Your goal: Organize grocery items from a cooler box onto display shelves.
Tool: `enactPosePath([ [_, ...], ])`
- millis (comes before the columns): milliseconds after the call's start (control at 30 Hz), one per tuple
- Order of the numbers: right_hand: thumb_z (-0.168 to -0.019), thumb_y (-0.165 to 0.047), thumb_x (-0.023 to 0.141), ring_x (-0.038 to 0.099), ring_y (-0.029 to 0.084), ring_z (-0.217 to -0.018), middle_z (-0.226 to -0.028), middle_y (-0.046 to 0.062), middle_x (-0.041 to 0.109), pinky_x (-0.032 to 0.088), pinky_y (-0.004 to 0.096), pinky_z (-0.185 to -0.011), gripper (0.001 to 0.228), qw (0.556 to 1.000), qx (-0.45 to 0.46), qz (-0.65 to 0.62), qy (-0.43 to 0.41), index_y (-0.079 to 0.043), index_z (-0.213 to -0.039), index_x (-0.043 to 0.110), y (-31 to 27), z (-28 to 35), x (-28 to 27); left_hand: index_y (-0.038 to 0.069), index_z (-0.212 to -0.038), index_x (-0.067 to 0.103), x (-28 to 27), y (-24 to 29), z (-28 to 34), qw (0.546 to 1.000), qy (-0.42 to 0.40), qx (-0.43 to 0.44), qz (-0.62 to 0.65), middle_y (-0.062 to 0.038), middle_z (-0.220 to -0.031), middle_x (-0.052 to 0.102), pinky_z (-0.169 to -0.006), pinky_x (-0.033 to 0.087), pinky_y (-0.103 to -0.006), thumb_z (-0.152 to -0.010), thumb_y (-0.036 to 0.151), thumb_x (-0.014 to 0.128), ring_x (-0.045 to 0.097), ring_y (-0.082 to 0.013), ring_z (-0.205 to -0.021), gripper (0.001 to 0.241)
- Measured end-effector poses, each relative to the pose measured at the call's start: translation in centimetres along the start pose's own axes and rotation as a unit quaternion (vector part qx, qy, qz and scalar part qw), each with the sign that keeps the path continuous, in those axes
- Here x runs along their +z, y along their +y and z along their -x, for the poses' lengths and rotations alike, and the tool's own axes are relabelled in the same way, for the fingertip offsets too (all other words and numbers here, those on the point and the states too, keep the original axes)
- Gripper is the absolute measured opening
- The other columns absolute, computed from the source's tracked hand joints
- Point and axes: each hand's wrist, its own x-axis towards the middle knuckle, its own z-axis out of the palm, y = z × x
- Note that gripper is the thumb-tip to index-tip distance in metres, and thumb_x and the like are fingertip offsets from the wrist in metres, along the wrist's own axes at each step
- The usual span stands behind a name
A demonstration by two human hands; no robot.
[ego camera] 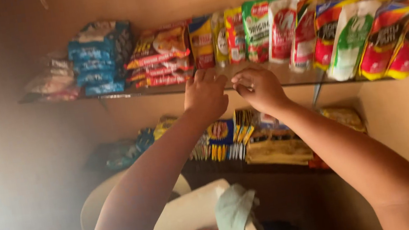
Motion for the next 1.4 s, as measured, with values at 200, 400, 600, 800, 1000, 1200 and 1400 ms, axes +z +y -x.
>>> enactPosePath([
  [200,-0.081,-0.019,0.08,0.068,0.036,-0.1,-0.121,0.011,0.061,0.057,0.048,-0.081,0.039,0.963,-0.093,0.251,-0.003,-0.011,-0.118,0.071,1.4,-8.4,-3.9,0.017,-0.123,0.063,1.4,-2.0,-10.2,0.98,-0.02,-0.042,-0.196,-0.013,-0.128,0.057,-0.09,0.053,-0.0517,-0.086,0.025,0.067,0.056,-0.0339,-0.123,0.038],
  [400,-0.086,-0.024,0.075,0.067,0.038,-0.106,-0.147,0.013,0.047,0.056,0.051,-0.08,0.051,0.946,0.0,0.32,-0.058,-0.014,-0.134,0.062,4.2,-14.2,-4.4,0.011,-0.132,0.054,2.0,-3.5,-15.7,0.978,-0.042,-0.156,-0.132,-0.016,-0.139,0.052,-0.077,0.06,-0.0488,-0.091,0.023,0.063,0.07,-0.0368,-0.105,0.045],
  [600,-0.085,-0.028,0.075,0.065,0.04,-0.107,-0.15,0.015,0.043,0.056,0.052,-0.079,0.061,0.94,0.011,0.334,-0.073,-0.013,-0.141,0.056,7.2,-16.3,-2.4,0.007,-0.135,0.049,5.0,-4.5,-18.1,0.971,-0.07,-0.182,-0.137,-0.019,-0.133,0.056,-0.074,0.062,-0.0472,-0.096,0.029,0.061,0.073,-0.0359,-0.102,0.047],
  [800,-0.087,-0.029,0.075,0.067,0.039,-0.098,-0.131,0.015,0.054,0.056,0.052,-0.079,0.046,0.941,0.011,0.33,-0.068,-0.015,-0.13,0.064,8.5,-17.2,-2.0,0.012,-0.123,0.055,5.6,-4.9,-18.9,0.972,-0.053,-0.179,-0.144,-0.013,-0.124,0.062,-0.072,0.062,-0.0455,-0.091,0.028,0.064,0.073,-0.0332,-0.1,0.037],
  [1000,-0.088,-0.021,0.079,0.067,0.038,-0.09,-0.106,0.015,0.061,0.054,0.05,-0.077,0.02,0.959,-0.079,0.272,0.0,-0.01,-0.104,0.076,9.8,-16.0,-2.5,0.015,-0.112,0.063,4.0,-2.8,-18.0,0.979,-0.033,-0.163,-0.114,-0.012,-0.114,0.068,-0.076,0.061,-0.0457,-0.096,0.025,0.062,0.073,-0.0341,-0.101,0.019],
  [1200,-0.09,-0.019,0.08,0.066,0.037,-0.089,-0.1,0.015,0.062,0.053,0.049,-0.076,0.016,0.957,-0.127,0.259,0.02,-0.006,-0.098,0.075,8.9,-15.3,-3.4,0.014,-0.107,0.067,1.6,-1.0,-17.2,0.981,-0.011,-0.155,-0.118,-0.012,-0.112,0.07,-0.076,0.062,-0.044,-0.089,0.022,0.067,0.072,-0.0339,-0.102,0.02],
  [1400,-0.089,-0.016,0.082,0.065,0.038,-0.092,-0.096,0.015,0.064,0.052,0.049,-0.079,0.014,0.957,-0.187,0.221,0.029,-0.007,-0.098,0.077,4.3,-13.9,-5.3,0.013,-0.1,0.072,-2.3,-0.3,-15.0,0.981,0.019,-0.163,-0.107,-0.014,-0.105,0.074,-0.076,0.062,-0.0445,-0.087,0.018,0.068,0.074,-0.0359,-0.098,0.014],
])
